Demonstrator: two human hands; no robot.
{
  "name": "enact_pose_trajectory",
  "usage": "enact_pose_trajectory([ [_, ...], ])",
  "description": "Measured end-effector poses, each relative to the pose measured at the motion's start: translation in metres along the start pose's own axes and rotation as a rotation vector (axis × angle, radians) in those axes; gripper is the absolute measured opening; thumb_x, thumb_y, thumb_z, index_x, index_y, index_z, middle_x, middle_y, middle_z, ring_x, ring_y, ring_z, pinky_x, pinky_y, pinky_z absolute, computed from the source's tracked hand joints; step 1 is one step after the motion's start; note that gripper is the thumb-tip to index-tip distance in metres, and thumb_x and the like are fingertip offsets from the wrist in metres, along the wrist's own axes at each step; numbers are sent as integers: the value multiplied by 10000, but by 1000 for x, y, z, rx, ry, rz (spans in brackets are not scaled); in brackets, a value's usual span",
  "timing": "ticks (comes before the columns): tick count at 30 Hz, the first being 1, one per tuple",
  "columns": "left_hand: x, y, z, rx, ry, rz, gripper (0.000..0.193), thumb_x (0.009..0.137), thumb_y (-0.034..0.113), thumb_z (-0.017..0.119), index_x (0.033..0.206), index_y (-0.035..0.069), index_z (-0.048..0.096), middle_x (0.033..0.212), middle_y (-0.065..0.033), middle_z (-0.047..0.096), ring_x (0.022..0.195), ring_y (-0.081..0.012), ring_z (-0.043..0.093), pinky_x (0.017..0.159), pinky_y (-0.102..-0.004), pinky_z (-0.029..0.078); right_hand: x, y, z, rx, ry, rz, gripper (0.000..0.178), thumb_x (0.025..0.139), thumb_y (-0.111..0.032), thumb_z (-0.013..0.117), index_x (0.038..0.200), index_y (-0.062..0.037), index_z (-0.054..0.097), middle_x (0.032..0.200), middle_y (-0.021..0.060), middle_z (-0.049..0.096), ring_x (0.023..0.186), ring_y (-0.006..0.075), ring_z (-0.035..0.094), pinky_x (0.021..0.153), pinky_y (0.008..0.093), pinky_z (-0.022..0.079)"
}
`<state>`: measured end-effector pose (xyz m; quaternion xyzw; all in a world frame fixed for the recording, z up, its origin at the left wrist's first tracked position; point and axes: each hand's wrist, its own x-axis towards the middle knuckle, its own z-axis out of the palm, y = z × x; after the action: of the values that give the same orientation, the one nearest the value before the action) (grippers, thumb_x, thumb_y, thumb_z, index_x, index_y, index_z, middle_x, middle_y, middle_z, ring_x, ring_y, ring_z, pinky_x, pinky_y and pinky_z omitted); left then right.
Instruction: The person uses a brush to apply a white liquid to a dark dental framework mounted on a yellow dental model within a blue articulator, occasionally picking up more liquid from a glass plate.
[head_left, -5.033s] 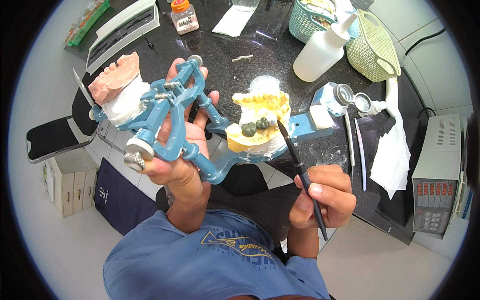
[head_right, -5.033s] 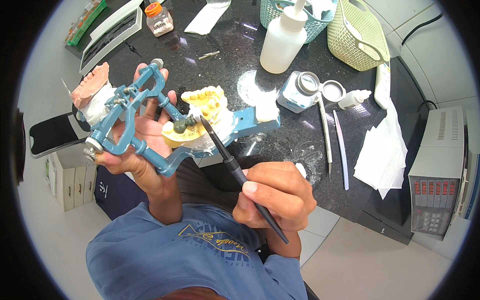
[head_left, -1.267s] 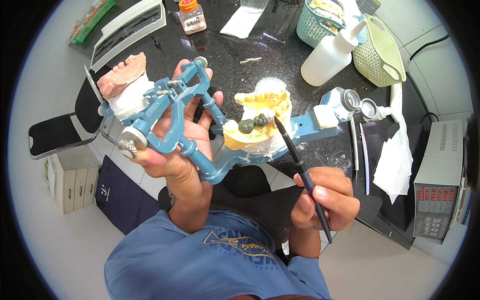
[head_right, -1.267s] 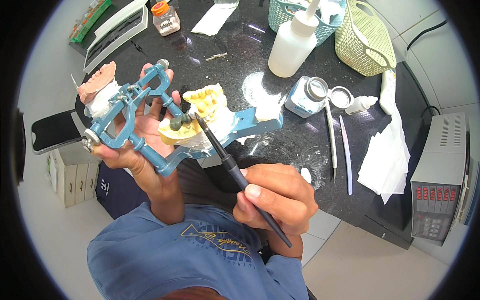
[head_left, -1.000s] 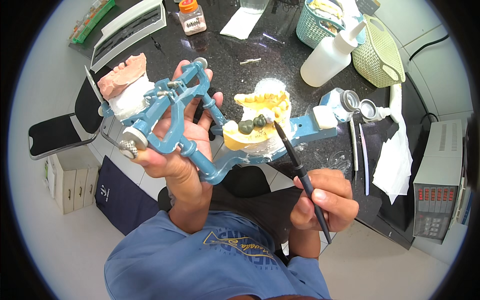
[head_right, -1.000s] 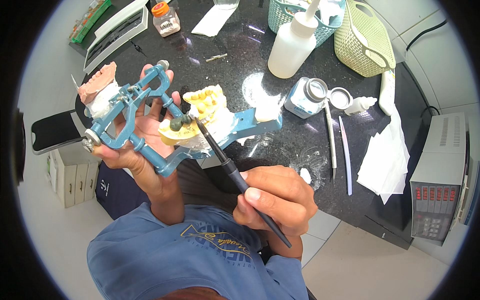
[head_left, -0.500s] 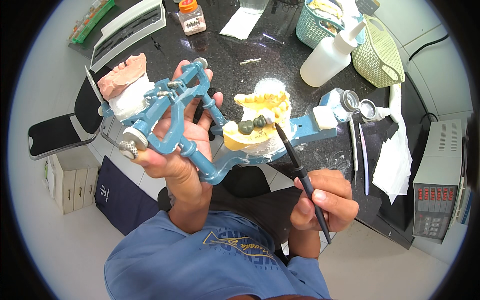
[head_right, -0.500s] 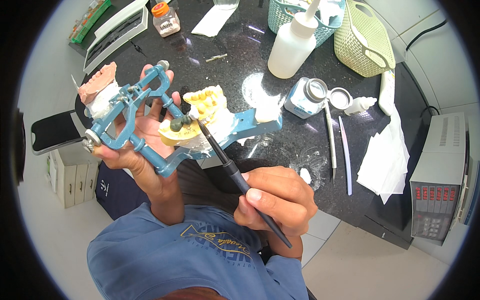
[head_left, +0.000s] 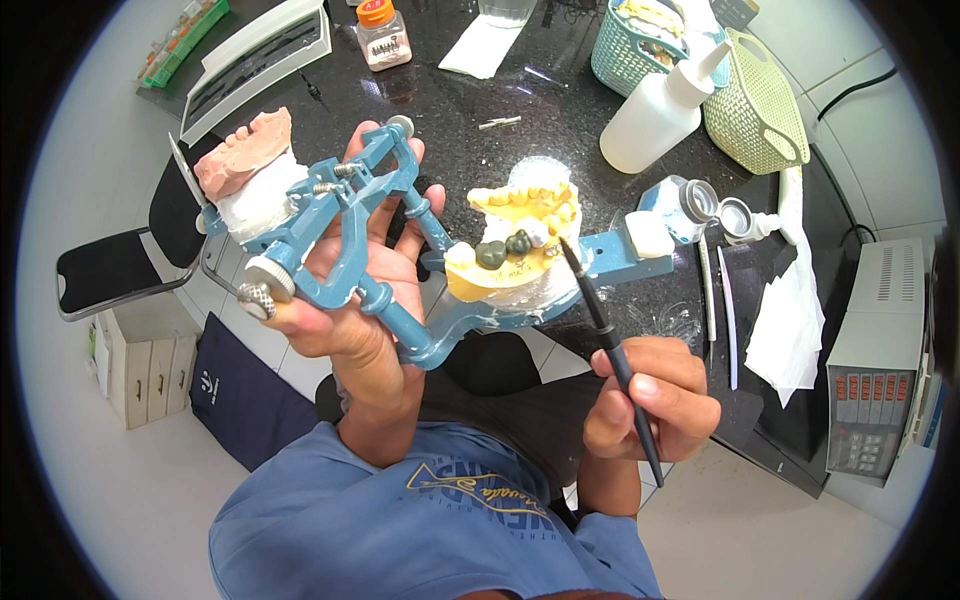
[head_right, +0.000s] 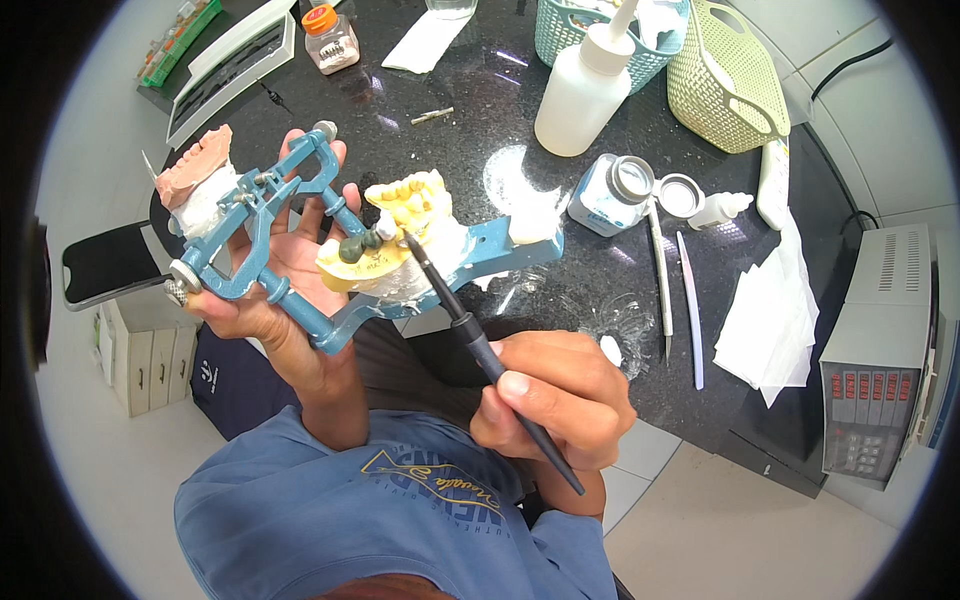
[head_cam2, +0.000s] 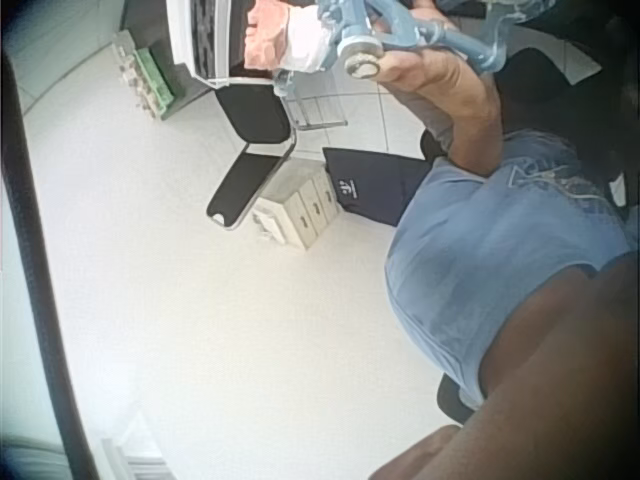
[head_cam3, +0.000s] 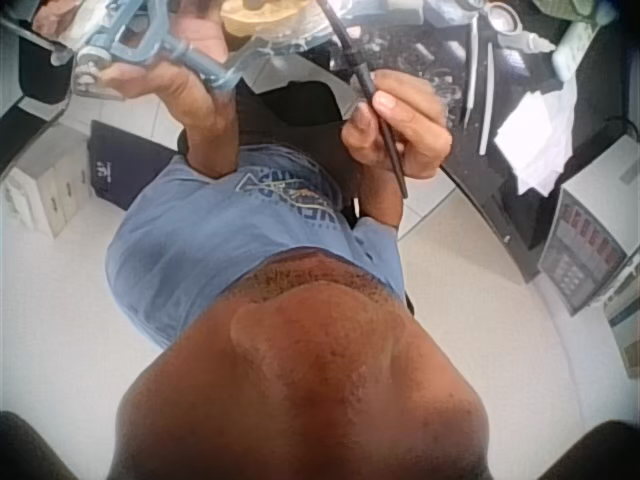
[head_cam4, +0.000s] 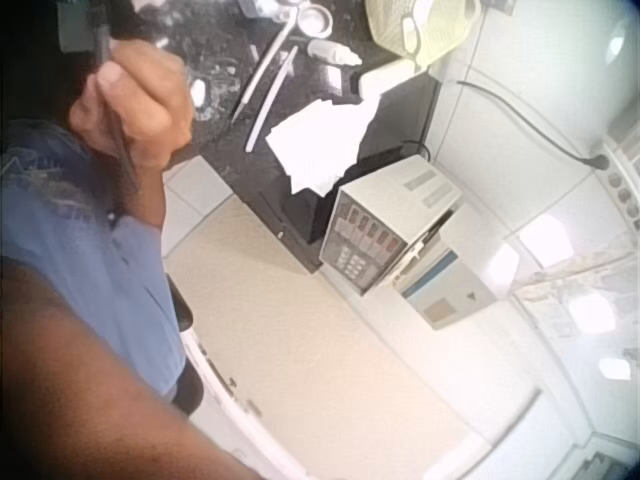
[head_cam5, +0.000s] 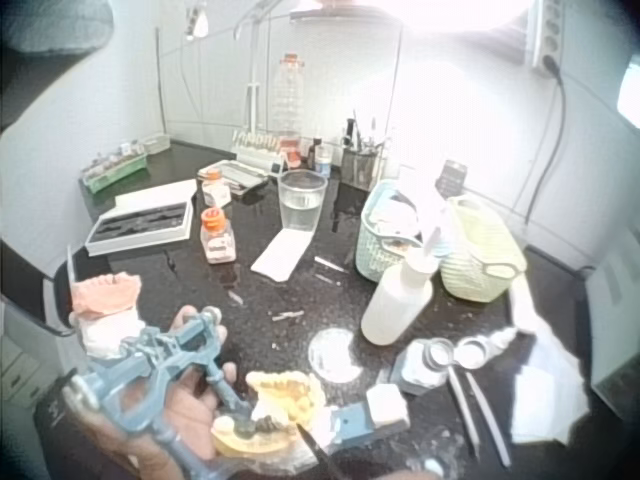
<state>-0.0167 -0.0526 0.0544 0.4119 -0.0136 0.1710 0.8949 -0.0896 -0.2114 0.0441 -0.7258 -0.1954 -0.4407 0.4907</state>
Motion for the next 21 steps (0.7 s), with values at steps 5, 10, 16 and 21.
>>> enact_pose_trajectory([
  [5,2,-2,-6,-84,-29,-20,1105,577,829,597,1374,95,382,1446,-216,342,1286,-433,385,994,-558,374,-3,0,-1,15,98,1,215,835,-105,655,970,-57,494,760,113,601,598,197,620,499,268,497],
  [10,6,0,-9,-89,-37,-33,1076,574,818,613,1353,106,405,1447,-224,334,1287,-464,367,1009,-567,359,-3,-3,-13,-67,251,43,238,934,-261,529,973,-32,483,735,120,572,536,166,549,458,253,444],
  [16,21,6,-25,-64,-26,4,1077,590,798,621,1375,109,361,1435,-240,335,1281,-477,360,1002,-575,363,44,-1,-16,-156,64,273,138,849,-59,618,944,32,576,836,164,641,641,165,623,581,243,509],
  [21,15,-4,-9,-6,86,93,1010,697,800,499,1400,100,311,1399,-245,355,1240,-454,406,961,-547,414,94,52,0,-218,-172,371,105,793,-74,679,834,-7,608,695,76,672,627,125,672,569,241,508],
])
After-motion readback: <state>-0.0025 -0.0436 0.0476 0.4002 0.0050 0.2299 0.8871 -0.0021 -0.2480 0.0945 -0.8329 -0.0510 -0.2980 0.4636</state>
